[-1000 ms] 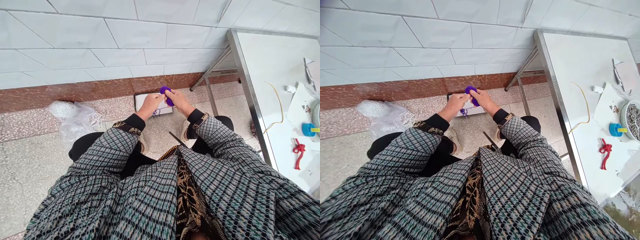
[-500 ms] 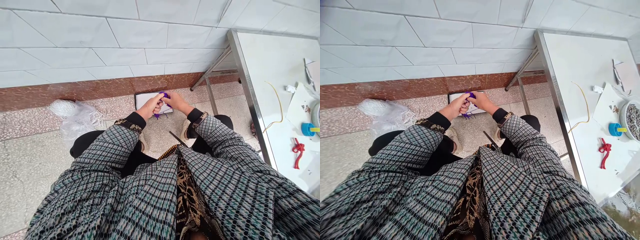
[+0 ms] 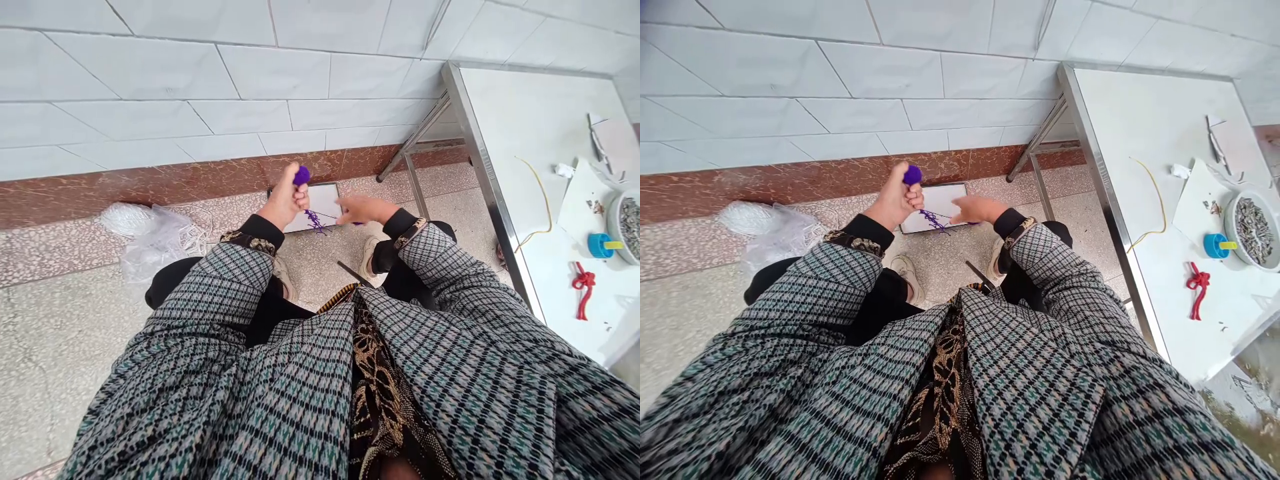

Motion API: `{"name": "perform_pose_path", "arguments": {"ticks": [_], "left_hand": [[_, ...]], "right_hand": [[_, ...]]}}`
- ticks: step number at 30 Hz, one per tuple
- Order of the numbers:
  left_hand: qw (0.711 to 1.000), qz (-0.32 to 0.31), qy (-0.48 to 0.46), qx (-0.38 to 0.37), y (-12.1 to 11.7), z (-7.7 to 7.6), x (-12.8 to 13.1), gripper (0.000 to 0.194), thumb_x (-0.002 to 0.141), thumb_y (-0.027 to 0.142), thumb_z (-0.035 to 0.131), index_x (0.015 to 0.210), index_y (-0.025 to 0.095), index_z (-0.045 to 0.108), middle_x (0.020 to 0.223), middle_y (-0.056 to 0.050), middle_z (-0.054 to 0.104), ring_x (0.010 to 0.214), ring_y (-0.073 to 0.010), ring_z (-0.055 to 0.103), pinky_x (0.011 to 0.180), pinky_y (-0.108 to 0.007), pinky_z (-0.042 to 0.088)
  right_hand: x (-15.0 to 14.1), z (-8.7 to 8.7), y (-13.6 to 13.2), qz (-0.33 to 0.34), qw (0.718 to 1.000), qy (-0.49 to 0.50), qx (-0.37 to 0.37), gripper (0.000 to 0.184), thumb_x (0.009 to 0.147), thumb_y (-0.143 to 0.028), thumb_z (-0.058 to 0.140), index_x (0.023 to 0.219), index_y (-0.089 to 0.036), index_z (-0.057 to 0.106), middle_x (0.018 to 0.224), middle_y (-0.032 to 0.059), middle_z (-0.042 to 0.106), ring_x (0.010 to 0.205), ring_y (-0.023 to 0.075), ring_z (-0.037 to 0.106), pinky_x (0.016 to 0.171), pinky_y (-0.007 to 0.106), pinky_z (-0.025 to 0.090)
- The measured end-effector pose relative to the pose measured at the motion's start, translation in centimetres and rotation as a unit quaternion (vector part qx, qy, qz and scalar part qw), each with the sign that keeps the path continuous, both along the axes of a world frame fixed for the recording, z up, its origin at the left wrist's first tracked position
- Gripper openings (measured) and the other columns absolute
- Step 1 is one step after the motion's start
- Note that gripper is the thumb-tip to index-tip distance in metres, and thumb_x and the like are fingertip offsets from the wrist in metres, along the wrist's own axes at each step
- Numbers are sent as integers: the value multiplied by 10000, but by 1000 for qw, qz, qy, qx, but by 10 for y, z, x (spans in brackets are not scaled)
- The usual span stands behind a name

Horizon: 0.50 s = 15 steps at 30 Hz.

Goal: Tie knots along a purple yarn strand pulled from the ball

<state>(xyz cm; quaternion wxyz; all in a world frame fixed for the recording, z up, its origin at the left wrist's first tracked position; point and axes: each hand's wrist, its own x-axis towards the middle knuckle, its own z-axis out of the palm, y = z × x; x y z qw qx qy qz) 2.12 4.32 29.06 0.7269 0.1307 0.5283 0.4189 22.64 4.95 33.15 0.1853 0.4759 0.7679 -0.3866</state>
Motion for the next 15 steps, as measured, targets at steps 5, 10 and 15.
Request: {"name": "perform_pose_path", "arguments": {"ticks": [5, 10, 15], "left_hand": [[992, 123, 19, -7, 21, -9, -34, 663, 966, 780, 629, 656, 251, 376, 510, 65, 263, 472, -133, 342, 582, -296, 468], [979, 191, 21, -64, 23, -41, -48, 587, 1021, 720, 532, 707, 252, 365, 493, 80, 245, 459, -144, 390, 647, -319, 527], [975, 162, -27, -149, -1, -80, -31, 550, 1046, 686, 474, 742, 246, 344, 473, 104, 210, 397, -131, 320, 570, -289, 458]], "right_hand": [[65, 51, -2, 74, 965, 87, -238, 350, 1025, -422, 772, 945, -82, 755, 729, 25, 661, 606, 93, 548, 590, 212, 452], [119, 111, -13, -24, 898, 395, -192, 566, 1013, -638, 787, 850, -104, 699, 763, 30, 648, 666, 81, 602, 570, 156, 486], [117, 172, -19, -160, 784, 599, 21, 721, 889, -600, 905, 668, -124, 410, 1121, 11, 762, 697, -2, 603, 529, 77, 423]]}}
